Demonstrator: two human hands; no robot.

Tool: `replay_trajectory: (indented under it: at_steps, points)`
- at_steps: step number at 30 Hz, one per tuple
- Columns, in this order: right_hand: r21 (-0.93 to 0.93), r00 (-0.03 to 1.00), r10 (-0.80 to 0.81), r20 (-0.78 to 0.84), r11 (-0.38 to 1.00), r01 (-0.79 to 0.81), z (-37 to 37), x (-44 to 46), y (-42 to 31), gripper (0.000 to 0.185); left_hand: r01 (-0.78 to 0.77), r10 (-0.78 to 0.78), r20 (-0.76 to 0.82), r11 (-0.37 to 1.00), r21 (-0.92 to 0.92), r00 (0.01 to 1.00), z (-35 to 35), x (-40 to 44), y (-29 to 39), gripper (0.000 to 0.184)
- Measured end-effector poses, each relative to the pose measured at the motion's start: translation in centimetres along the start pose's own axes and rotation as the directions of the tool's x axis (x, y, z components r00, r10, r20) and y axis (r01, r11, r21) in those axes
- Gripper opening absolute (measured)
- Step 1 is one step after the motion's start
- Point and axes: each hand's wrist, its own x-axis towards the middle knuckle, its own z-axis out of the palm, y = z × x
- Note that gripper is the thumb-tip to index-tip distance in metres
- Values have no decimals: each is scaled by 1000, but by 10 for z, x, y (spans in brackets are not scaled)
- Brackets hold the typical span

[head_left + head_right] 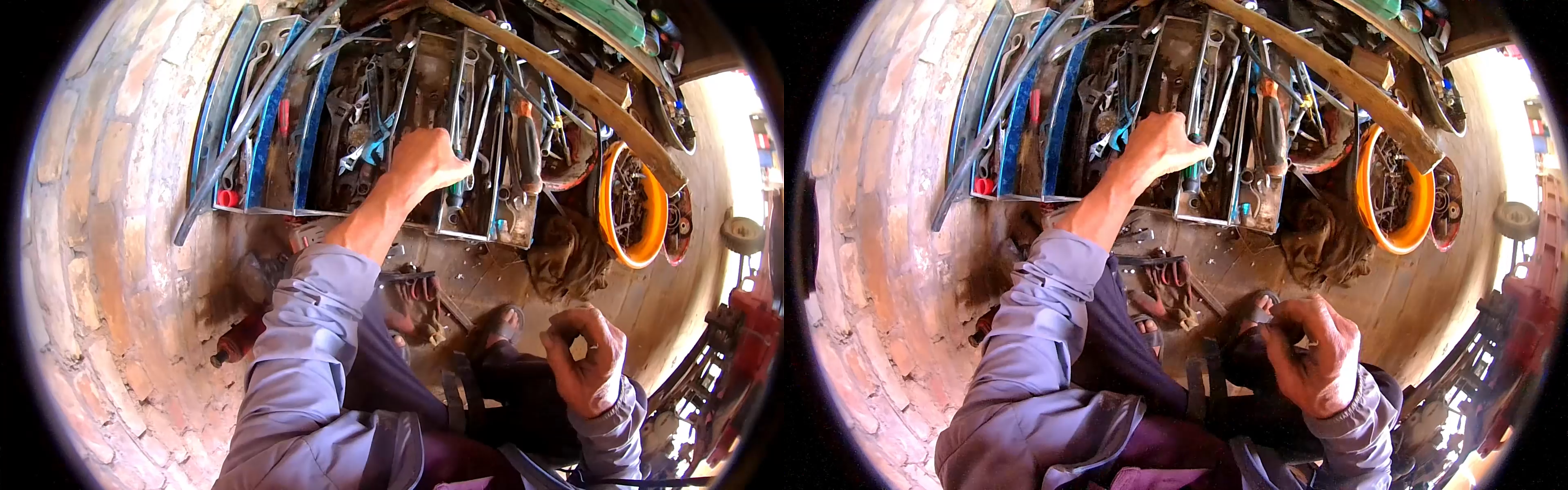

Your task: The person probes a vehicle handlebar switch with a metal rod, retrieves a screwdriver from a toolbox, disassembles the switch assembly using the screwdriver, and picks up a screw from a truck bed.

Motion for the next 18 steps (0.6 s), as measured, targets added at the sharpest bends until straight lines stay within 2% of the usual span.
replay_trajectory:
  at_steps: [4, 5, 7, 11, 18]
  points:
    - [38, 999, 47, 7, 998, -47, -2, 0, -1, 19, 7, -7, 3, 999, 32, 1000, -2, -3, 8, 46]
    - [40, 999, 50, 4, 998, -50, -3, 0, 0, 19, 49, -49, 14, 999, 18, 999, -4, -4, 9, 44]
    - [28, 1000, 21, 19, 999, -22, -3, -1, 4, 19, 100, -100, 72, 995, 4, 992, -11, -12, 11, 39]
    - [23, 999, -13, 31, 1000, 12, -7, 2, 2, 20, 76, -75, 57, 997, -20, 996, -6, -21, 3, 37]
    - [31, 998, -47, 46, 998, 46, -6, 3, 5, 21, 69, -71, -30, 996, -54, 997, -12, -27, 1, 44]
